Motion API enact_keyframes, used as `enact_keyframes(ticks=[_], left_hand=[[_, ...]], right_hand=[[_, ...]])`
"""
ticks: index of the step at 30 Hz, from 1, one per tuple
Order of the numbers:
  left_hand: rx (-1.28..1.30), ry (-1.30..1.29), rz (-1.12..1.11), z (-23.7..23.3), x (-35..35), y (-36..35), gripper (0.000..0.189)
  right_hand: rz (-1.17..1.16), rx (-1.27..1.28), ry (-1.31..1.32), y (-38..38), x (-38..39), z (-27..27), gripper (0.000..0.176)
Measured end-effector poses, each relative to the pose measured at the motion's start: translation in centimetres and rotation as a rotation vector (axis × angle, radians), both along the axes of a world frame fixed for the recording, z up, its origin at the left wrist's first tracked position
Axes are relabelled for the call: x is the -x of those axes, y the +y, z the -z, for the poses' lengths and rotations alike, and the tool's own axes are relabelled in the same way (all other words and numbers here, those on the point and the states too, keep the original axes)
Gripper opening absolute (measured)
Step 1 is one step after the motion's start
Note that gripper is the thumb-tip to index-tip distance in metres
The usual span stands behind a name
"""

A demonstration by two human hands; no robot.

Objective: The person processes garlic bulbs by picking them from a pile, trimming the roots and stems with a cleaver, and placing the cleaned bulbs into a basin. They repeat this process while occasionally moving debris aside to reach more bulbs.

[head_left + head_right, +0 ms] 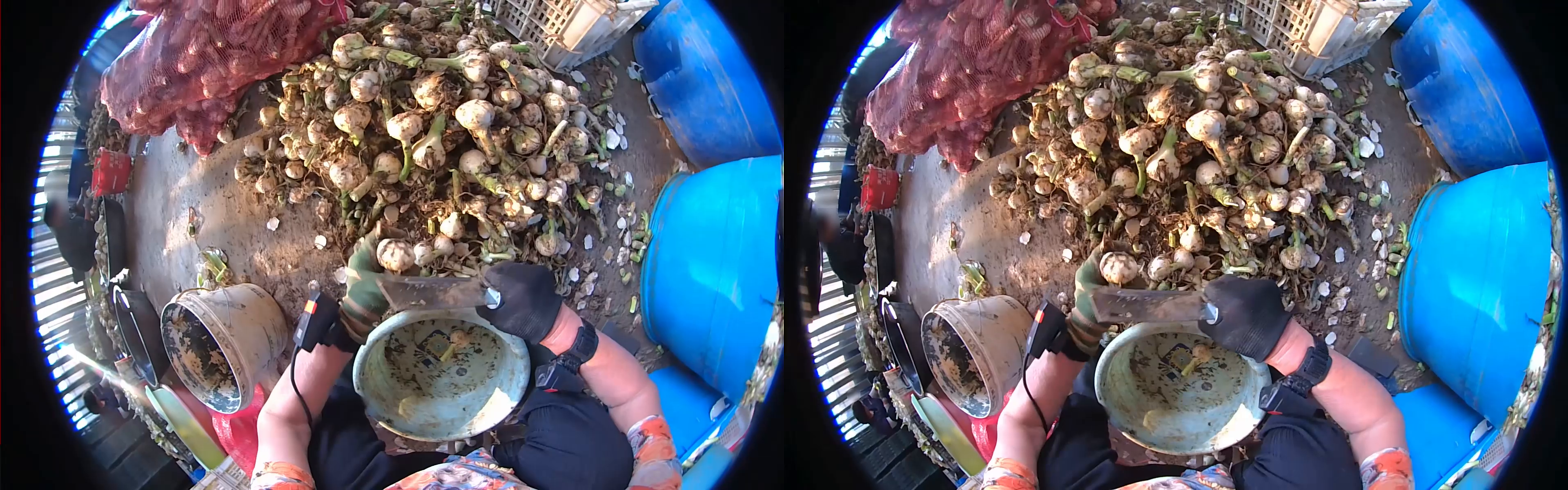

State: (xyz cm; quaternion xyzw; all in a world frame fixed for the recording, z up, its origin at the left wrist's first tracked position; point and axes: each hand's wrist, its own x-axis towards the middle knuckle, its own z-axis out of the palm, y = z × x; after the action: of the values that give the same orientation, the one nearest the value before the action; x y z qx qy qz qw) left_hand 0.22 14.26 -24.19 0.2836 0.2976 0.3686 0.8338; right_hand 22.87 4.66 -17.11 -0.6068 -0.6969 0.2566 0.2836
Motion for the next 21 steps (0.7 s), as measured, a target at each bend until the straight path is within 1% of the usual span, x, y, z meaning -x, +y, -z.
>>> enact_keyframes(ticks=[2, 3, 4, 5, 6, 7, 8, 10, 11, 13, 16, 18, 19, 20, 21], left_hand=[[0.248, 0.029, 0.048, -2.1, -0.6, -0.6, 0.030], [0.561, -0.067, 0.009, -2.3, -0.9, -0.8, 0.032], [0.561, -0.066, 0.014, -2.5, -0.9, -0.7, 0.032], [0.763, -0.173, 0.150, -2.8, -0.7, -0.4, 0.030], [0.964, -0.280, 0.289, -3.0, -0.6, -0.2, 0.028], [1.020, -0.368, 0.366, -3.1, -1.1, -0.3, 0.028], [1.019, -0.367, 0.368, -3.7, -1.5, -0.6, 0.028], [0.785, -0.389, 0.386, -5.6, -2.1, -1.5, 0.030], [0.785, -0.389, 0.386, -5.9, -2.0, -1.9, 0.030], [0.447, -0.242, 0.469, -6.2, -1.7, -3.0, 0.029], [-0.064, -0.020, 0.569, -6.5, -1.3, -4.4, 0.032], [-0.413, 0.130, 0.628, -6.9, -1.4, -4.5, 0.036], [-0.514, 0.219, 0.595, -8.5, -1.8, -4.0, 0.044], [-0.519, 0.218, 0.586, -8.1, -1.5, -4.1, 0.044], [-0.281, 0.276, 0.506, -7.5, -1.1, -4.1, 0.038]], right_hand=[[-0.033, -0.002, -0.030, 0.4, 0.2, -1.1, 0.015], [-0.053, -0.043, -0.033, 0.5, 0.4, -1.5, 0.015], [-0.073, -0.083, -0.036, 0.5, 0.4, -1.7, 0.015], [-0.068, -0.083, -0.037, 0.5, 0.4, -1.9, 0.015], [-0.090, -0.083, -0.024, 0.5, 0.5, -2.0, 0.020], [-0.113, -0.083, -0.011, 0.4, 0.5, -2.0, 0.026], [-0.111, -0.084, -0.011, 0.4, 0.5, -2.0, 0.026], [-0.139, -0.058, -0.021, 0.2, 0.5, -2.1, 0.024], [-0.139, -0.058, -0.021, 0.0, 0.6, -2.0, 0.024], [-0.109, -0.083, 0.031, -0.4, 0.8, -1.5, 0.022], [-0.112, -0.035, -0.014, -0.9, -0.1, 1.5, 0.020], [0.003, 0.209, -0.186, -1.2, -1.9, 5.0, 0.011], [0.058, 0.305, -0.159, -2.2, -2.7, 6.5, 0.011], [0.051, 0.300, -0.164, -2.8, -2.0, 7.5, 0.011], [0.034, 0.333, -0.084, -3.4, -1.5, 7.9, 0.010]])
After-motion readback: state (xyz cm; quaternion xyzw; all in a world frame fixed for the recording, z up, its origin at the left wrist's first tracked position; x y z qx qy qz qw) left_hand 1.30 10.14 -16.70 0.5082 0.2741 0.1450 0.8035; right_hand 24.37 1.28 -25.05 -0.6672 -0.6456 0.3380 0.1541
